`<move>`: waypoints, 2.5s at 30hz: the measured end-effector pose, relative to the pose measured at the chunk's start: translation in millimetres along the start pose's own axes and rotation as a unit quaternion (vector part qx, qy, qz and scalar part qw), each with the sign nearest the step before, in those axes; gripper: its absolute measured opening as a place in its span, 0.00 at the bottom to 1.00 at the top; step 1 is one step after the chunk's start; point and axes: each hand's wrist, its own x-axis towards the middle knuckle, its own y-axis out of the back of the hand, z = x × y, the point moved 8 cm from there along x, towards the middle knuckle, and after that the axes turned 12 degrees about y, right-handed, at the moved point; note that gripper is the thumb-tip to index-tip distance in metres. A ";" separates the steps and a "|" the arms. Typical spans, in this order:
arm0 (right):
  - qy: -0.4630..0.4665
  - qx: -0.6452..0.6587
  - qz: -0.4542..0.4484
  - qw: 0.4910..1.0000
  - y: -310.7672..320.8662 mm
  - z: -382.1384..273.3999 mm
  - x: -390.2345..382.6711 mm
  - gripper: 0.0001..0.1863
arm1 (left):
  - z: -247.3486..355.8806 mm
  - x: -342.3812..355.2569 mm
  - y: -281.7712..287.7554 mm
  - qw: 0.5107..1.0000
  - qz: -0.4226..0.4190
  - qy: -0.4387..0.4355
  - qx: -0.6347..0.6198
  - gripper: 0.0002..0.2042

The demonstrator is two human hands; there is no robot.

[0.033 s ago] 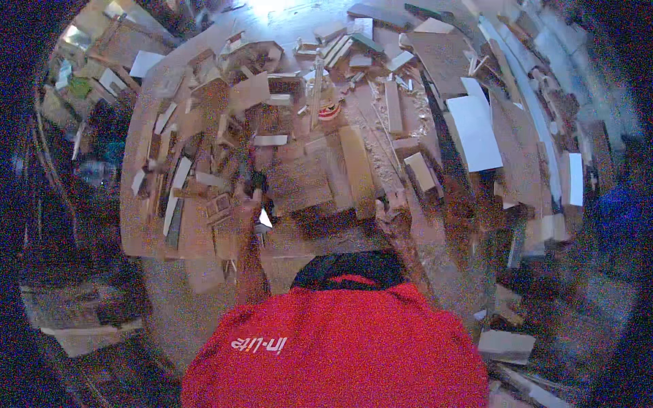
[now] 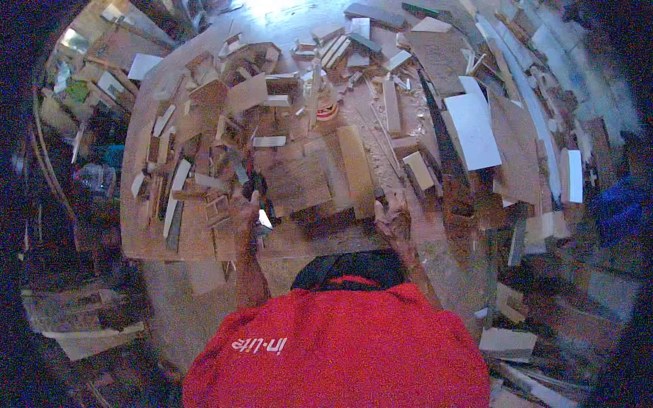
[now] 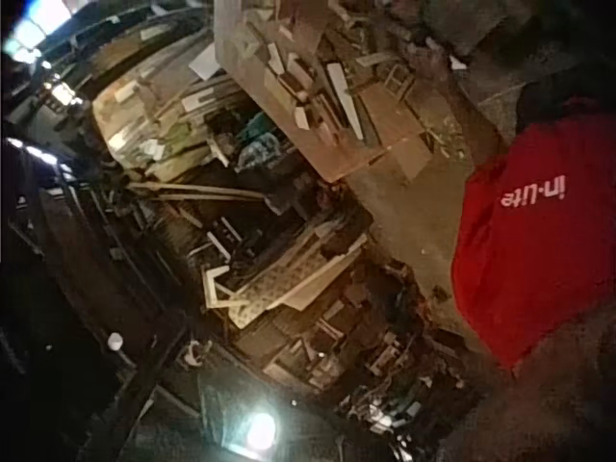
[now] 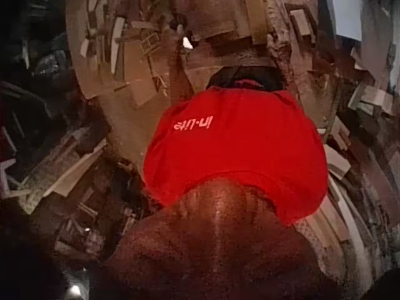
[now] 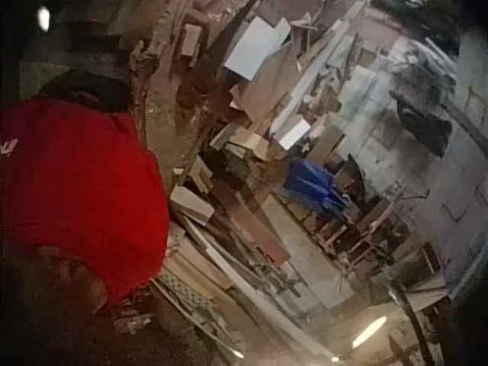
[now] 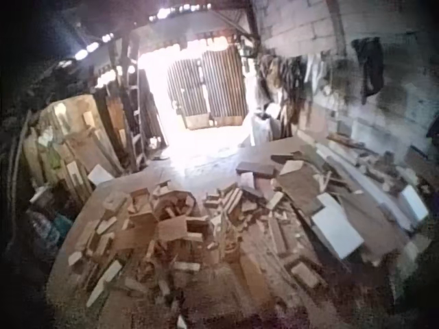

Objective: The person cuts a piece of wood with a handsaw, marks lines on the wood using a ruler and a pencil, and cuts the wood again with the handsaw.

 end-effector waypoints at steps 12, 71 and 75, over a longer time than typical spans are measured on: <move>-0.017 0.280 -0.296 0.913 -21.8 -79.6 -35.2 0.26 | 179.2 -115.8 97.2 0.956 -0.172 -0.185 -0.153 0.14; -0.421 0.401 -0.030 0.813 -75.8 36.1 -91.7 0.14 | 268.9 -96.9 -57.2 0.872 -0.227 -0.431 0.037 0.41; -0.393 0.419 -0.018 0.818 -74.4 34.6 -89.6 0.13 | 266.7 -95.8 -61.4 0.871 -0.236 -0.429 0.034 0.41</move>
